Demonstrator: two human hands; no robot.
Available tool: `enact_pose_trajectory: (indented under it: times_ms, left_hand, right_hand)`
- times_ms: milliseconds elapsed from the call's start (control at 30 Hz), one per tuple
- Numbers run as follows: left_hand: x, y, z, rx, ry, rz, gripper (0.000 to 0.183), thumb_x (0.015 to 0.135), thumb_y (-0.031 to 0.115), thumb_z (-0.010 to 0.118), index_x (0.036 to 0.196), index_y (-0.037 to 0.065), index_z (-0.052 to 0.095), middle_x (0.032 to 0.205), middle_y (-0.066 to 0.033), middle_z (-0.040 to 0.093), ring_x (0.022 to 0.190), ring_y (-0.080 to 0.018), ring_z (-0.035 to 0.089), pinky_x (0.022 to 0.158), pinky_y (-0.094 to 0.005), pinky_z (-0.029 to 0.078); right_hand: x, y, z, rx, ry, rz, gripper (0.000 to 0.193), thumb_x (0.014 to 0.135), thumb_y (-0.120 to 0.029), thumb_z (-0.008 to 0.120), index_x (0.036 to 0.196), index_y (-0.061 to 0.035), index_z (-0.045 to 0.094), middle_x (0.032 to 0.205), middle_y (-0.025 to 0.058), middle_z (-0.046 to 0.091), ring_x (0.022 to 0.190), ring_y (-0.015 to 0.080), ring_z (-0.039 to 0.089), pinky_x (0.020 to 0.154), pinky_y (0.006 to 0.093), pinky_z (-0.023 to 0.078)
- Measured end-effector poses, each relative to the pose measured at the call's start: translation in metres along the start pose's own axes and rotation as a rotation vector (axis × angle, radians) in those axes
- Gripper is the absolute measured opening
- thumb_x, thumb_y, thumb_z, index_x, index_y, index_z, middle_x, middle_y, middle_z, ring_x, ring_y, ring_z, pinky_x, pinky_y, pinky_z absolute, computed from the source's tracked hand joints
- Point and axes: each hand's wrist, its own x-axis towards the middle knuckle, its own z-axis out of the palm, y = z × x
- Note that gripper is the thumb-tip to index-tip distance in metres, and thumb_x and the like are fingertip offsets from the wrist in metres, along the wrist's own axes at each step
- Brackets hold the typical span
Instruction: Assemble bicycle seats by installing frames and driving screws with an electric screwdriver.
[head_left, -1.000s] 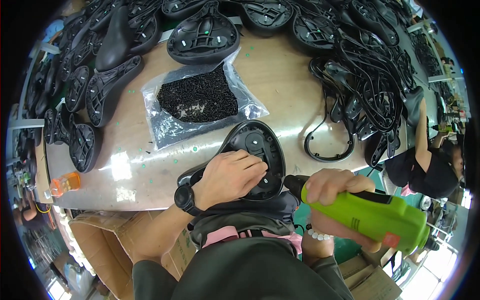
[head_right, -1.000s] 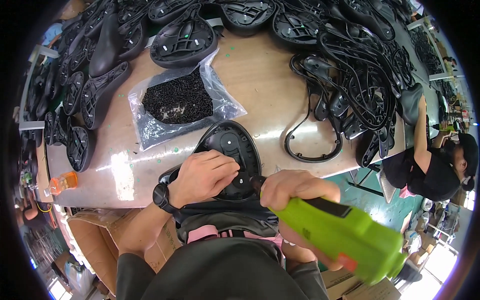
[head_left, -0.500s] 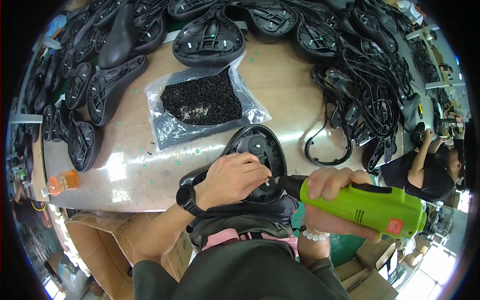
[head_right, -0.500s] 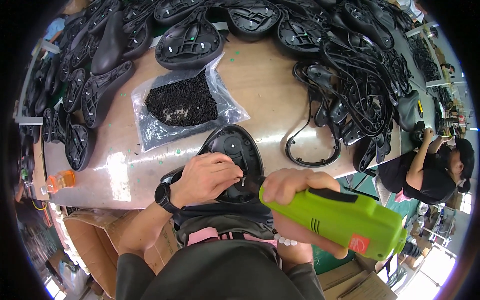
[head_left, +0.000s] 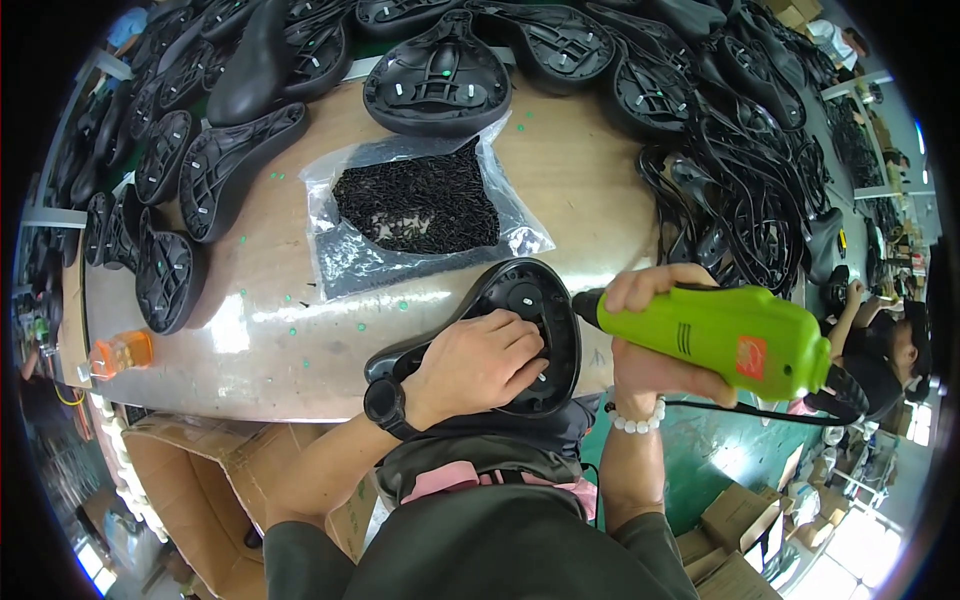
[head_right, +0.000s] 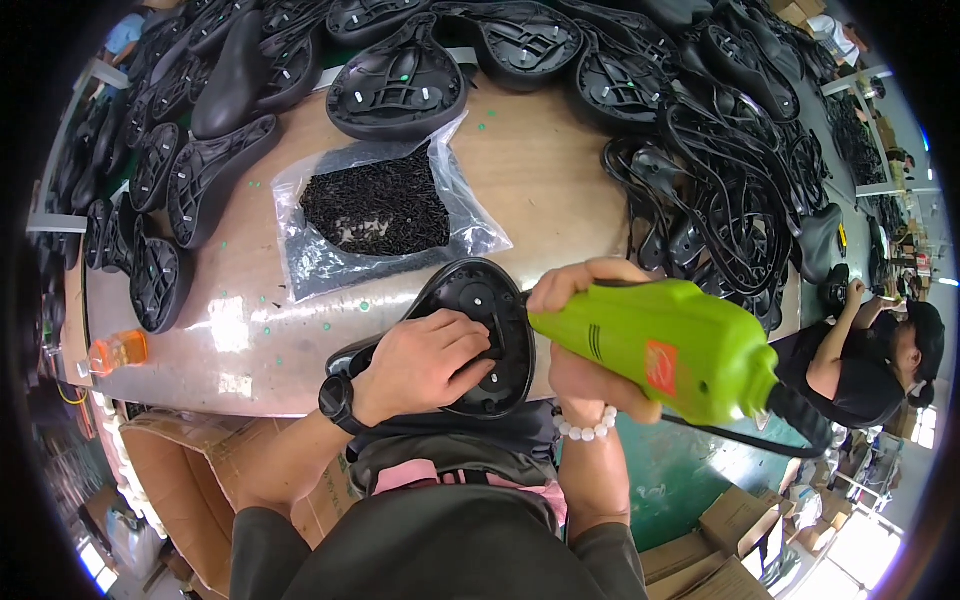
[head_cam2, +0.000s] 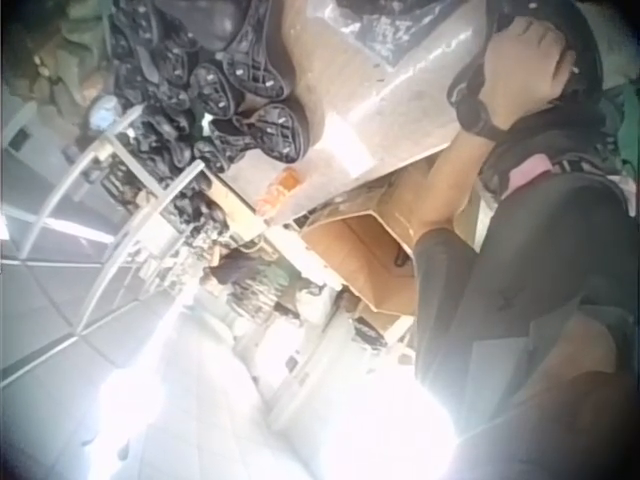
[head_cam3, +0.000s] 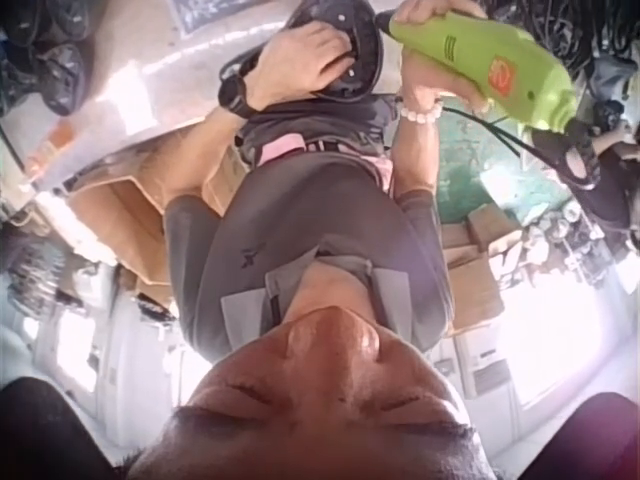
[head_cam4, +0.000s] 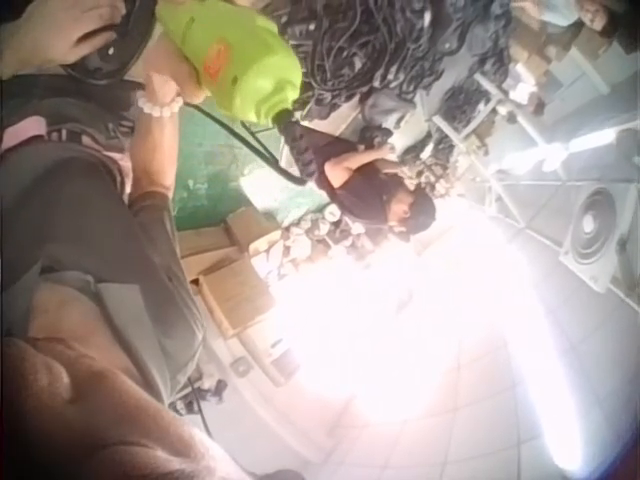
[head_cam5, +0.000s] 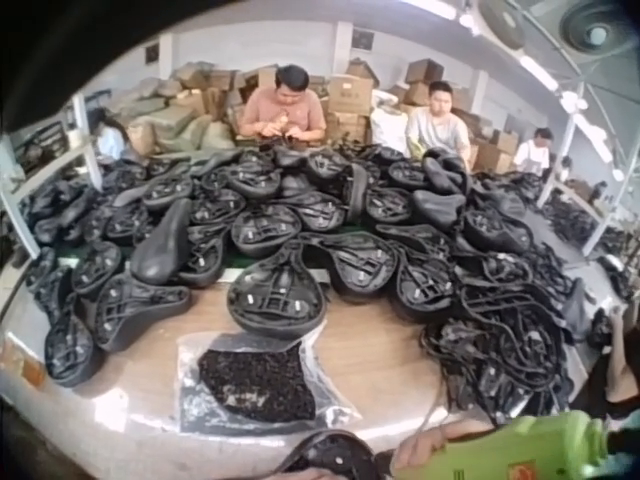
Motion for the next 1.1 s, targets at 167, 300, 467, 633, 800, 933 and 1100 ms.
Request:
enact_pose_trajectory:
  times_ms: [167,300,467,633,800,933,1100]
  left_hand:
    - [-0.001,0.000,0.001,0.015,-0.014,-0.005,0.016,0.077,0.017,0.072,0.083,0.006,0.062,0.090,-0.0038,0.067,0.082,-0.0229,0.064,0.068,-0.0323,0.055]
    - [0.001,0.000,0.001,0.032,-0.026,-0.017,0.016,0.077,0.018,0.072,0.081,0.006,0.062,0.089,-0.0031,0.067,0.081,-0.0223,0.064,0.067,-0.0323,0.055]
    - [0.001,0.003,0.000,0.036,-0.019,-0.014,0.017,0.079,0.021,0.071,0.081,0.006,0.062,0.087,-0.0039,0.066,0.081,-0.0230,0.063,0.066,-0.0332,0.054]
    - [0.001,-0.003,-0.027,-0.149,0.133,-0.100,0.014,0.076,0.015,0.074,0.081,0.006,0.065,0.090,-0.0095,0.068,0.082,-0.0294,0.066,0.072,-0.0370,0.054]
    - [0.006,-0.096,-0.074,0.874,0.339,-0.429,0.018,0.083,0.019,0.067,0.094,0.005,0.066,0.104,-0.0091,0.062,0.100,-0.0298,0.055,0.086,-0.0412,0.047]
    - [-0.013,-0.129,-0.079,0.777,0.253,-0.417,0.013,0.084,0.018,0.066,0.088,0.006,0.065,0.089,-0.0075,0.058,0.089,-0.0279,0.054,0.080,-0.0403,0.048]
    - [-0.017,-0.128,-0.085,0.694,0.303,-0.431,0.012,0.083,0.014,0.068,0.090,0.004,0.067,0.089,-0.0086,0.061,0.085,-0.0290,0.056,0.075,-0.0392,0.048]
  right_hand:
    - [0.007,0.003,0.001,-0.036,-0.030,0.135,0.121,0.043,-0.099,0.052,0.118,-0.0039,0.048,0.080,0.0103,0.054,0.068,0.0214,0.051,0.065,0.0332,0.043]
    - [0.010,0.001,0.007,-0.162,0.032,0.319,0.123,0.040,-0.099,0.052,0.116,-0.0035,0.047,0.079,0.0101,0.053,0.068,0.0205,0.051,0.064,0.0333,0.043]
    - [0.008,-0.001,0.022,-0.254,0.245,0.349,0.126,0.035,-0.098,0.055,0.114,-0.0017,0.045,0.080,0.0094,0.053,0.069,0.0191,0.049,0.065,0.0331,0.042]
    - [0.004,-0.030,0.010,-0.058,-0.096,0.291,0.119,0.045,-0.093,0.064,0.120,-0.0034,0.044,0.086,0.0095,0.053,0.071,0.0191,0.047,0.066,0.0326,0.039]
    - [0.011,-0.029,0.005,-0.016,-0.235,0.281,0.121,0.041,-0.094,0.063,0.125,-0.0096,0.041,0.085,0.0097,0.053,0.072,0.0206,0.048,0.066,0.0324,0.039]
    - [0.008,-0.040,0.023,0.024,-0.216,0.159,0.120,0.050,-0.097,0.054,0.127,-0.0058,0.043,0.082,0.0111,0.056,0.067,0.0232,0.052,0.065,0.0353,0.042]
    - [0.001,-0.045,0.041,-0.048,-0.206,0.117,0.118,0.060,-0.095,0.047,0.131,-0.0008,0.043,0.078,0.0117,0.057,0.061,0.0251,0.054,0.059,0.0385,0.045]
